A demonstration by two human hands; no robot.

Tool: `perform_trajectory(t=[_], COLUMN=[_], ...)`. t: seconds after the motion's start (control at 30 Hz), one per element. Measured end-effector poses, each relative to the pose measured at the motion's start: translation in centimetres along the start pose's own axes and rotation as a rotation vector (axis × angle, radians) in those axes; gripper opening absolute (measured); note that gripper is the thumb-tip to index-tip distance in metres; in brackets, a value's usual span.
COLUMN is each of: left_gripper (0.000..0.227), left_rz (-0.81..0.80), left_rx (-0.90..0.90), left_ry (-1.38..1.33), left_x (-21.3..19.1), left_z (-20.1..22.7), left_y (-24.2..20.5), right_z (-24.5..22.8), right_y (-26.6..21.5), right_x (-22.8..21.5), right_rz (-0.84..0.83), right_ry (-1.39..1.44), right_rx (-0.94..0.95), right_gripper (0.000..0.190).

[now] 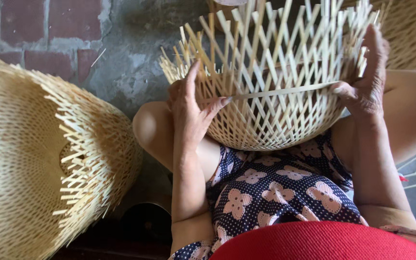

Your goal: The person weaves a basket by interlacing thin wood strips through a circular frame, using their hands to tighten and position the material while sitting on the floor.

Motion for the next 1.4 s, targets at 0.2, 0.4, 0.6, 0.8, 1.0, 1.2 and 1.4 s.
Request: perform_trajectory(t=[0.2, 0.4, 0.6, 0.8, 1.0, 1.2, 1.4], left_gripper=[0.093, 0.089, 0.093, 0.076, 0.063, 0.062, 0.062], left_rz=[-0.007, 0.062, 0.074, 0.359, 0.394, 0.010, -0.037], left_rx=[-0.066, -0.066, -0.121, -0.071, -0.514, -0.861, -0.938], left_ry=[-0.068, -0.279, -0.349, -0.210, -0.549, -0.997, -1.072], left_x=[0.6, 2.1, 3.1, 1.7, 7.0, 16.4, 18.8], left_z=[-1.1, -2.5, -3.2, -4.9, -21.6, -25.7, -23.6], left_y=[-0.2, -0.3, 0.2, -2.2, -2.3, -5.9, -3.9], right_z=[1.9, 2.0, 2.4, 3.4, 4.9, 4.9, 4.6], right_y=[0.1, 0.3, 0.5, 0.0, -0.5, -1.1, -1.2], right_x=[1.1, 1.4, 0.8, 0.0, -0.9, -0.2, -2.4], right_rz=[0.000, 0.016, 0.022, 0.086, 0.116, 0.079, 0.191], right_ry=[0.565, 0.726, 0.570, 0.664, 0.732, 0.818, 0.570], right_rx=[0.221, 0.312, 0.249, 0.222, 0.270, 0.317, 0.190], right_gripper=[0.118, 0.096, 0.087, 0.090, 0.096, 0.089, 0.046])
Point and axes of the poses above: each hand's wrist, its own y-axis towards the middle knuckle, its own x-axis out of the palm, z = x × y, the point moved 10 cm from there along y, towards the middle knuckle, and after that the axes turned 5 degrees about y, right-handed, at the moved point
